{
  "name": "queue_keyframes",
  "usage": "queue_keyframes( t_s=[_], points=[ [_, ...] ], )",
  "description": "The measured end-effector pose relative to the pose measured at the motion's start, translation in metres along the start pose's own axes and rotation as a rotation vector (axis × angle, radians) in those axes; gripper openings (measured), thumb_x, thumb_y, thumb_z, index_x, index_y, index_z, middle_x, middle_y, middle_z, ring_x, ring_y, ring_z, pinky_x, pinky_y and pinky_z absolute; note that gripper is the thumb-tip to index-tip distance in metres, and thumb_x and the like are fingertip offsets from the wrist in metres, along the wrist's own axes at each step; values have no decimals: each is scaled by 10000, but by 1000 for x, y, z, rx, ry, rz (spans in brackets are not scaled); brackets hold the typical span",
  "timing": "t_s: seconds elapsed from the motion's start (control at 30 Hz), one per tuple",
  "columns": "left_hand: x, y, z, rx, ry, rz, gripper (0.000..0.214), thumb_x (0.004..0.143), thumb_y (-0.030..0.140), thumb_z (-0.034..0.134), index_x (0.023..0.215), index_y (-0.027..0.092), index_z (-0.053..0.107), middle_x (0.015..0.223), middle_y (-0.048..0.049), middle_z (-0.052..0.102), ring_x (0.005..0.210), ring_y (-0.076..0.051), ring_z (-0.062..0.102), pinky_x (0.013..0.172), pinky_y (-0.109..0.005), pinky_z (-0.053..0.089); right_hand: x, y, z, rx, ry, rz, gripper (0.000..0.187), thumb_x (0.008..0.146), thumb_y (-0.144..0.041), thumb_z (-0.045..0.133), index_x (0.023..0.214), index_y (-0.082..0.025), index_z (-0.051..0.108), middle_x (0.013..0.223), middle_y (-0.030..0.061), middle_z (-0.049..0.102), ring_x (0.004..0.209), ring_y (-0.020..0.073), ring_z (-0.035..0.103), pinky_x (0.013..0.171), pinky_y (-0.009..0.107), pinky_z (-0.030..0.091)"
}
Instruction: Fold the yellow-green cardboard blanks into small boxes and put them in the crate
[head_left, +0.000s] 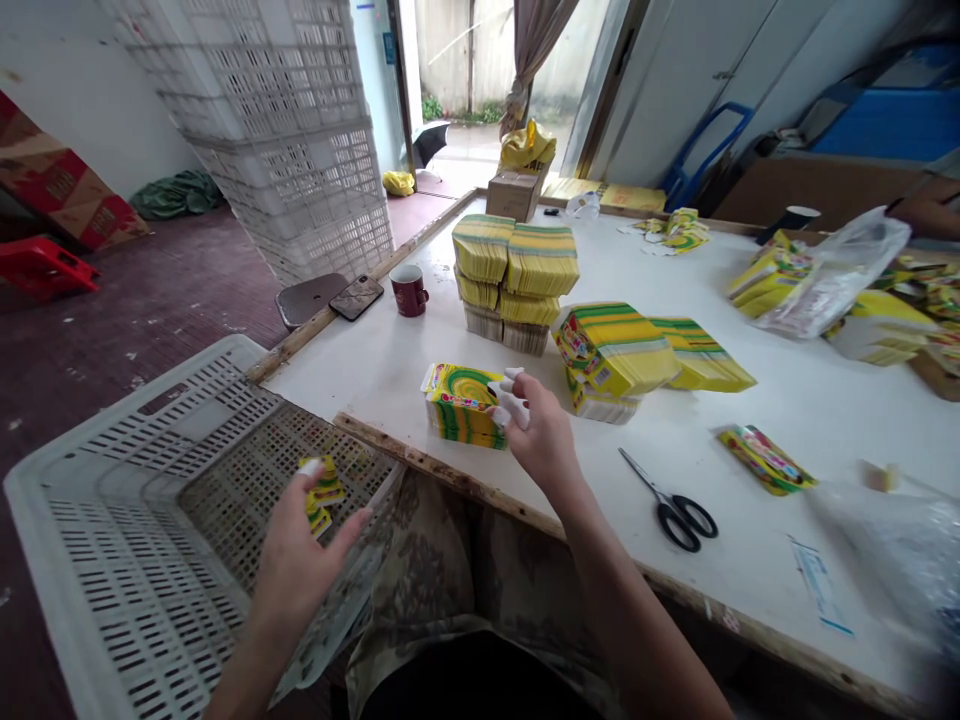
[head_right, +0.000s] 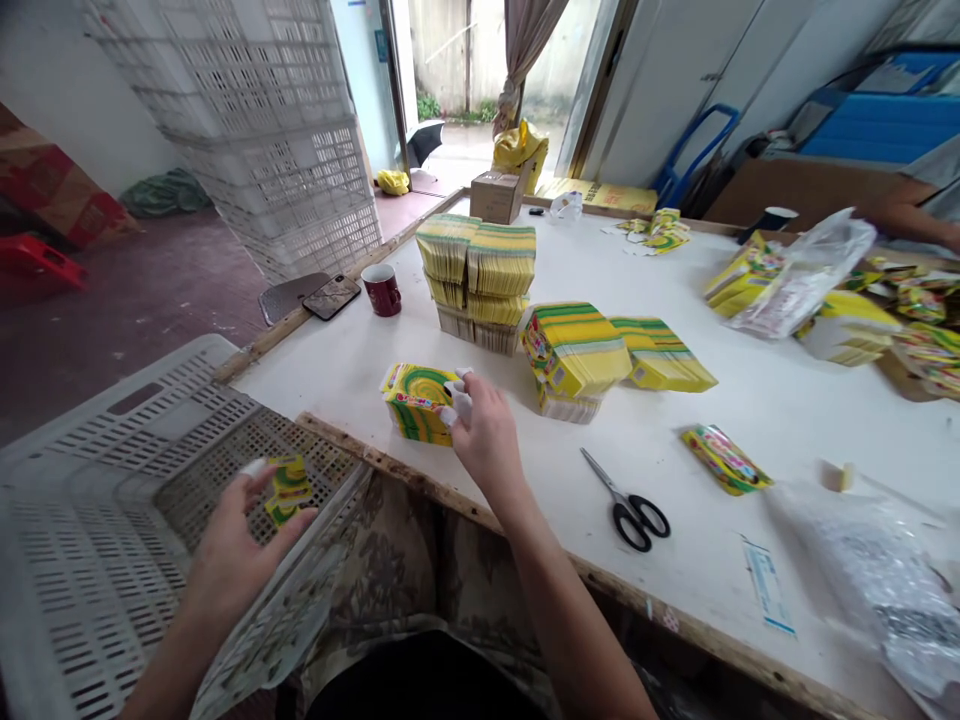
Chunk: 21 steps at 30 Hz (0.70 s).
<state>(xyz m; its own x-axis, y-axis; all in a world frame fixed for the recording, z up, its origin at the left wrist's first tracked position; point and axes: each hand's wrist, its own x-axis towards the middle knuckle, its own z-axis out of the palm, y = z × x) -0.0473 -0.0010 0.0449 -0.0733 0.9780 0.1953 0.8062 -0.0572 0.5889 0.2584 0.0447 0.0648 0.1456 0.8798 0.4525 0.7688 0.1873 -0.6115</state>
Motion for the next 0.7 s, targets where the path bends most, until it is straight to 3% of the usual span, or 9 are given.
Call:
queue_keyframes(
  t_s=[0.17, 0.3, 0.47, 0.6, 0.7],
  points=[
    [-20, 8, 29, -211, -232, 32, 543, 801, 490, 617, 1233, 183, 497, 1191, -117, 646, 1094, -269, 618, 993, -450, 461, 11, -3, 14, -112, -135, -51, 384, 778, -43, 498, 1145, -130, 570, 1027, 161, 649, 931, 291, 568, 852, 433, 461],
    [-25, 23, 38, -339, -369, 3, 430, 814, 426, 612, 1160, 175, 560, 1106, -110, 688, 1012, -252, 651, 947, -420, 486, 9, -9, 11, -102, -109, -16, 460, 721, -23, 521, 1172, -112, 520, 984, 141, 623, 893, 267, 570, 827, 395, 471],
    [-23, 44, 43, -636, -582, -75, 453, 798, 395, 655, 1179, 167, 563, 1061, -108, 703, 956, -229, 659, 890, -365, 509, 0, -15, 9, 44, -18, 74, 478, 733, -46, 494, 1193, -151, 419, 843, 40, 593, 736, 188, 584, 691, 292, 478],
    [-14, 58, 59, -956, -570, -163, 597, 714, 527, 733, 1156, 154, 586, 1006, -114, 708, 914, -226, 655, 824, -332, 518, -5, -18, 3, 180, 81, 146, 410, 724, -127, 539, 1113, -184, 424, 715, -32, 530, 607, 151, 535, 611, 262, 443],
    [-4, 67, 75, -1226, -490, -214, 750, 649, 645, 731, 1202, 162, 580, 1043, -131, 704, 892, -234, 659, 757, -322, 525, -12, -21, 3, 272, 69, 117, 336, 712, -115, 503, 1033, -198, 447, 608, -77, 443, 511, 120, 470, 514, 213, 390]
  ],
)
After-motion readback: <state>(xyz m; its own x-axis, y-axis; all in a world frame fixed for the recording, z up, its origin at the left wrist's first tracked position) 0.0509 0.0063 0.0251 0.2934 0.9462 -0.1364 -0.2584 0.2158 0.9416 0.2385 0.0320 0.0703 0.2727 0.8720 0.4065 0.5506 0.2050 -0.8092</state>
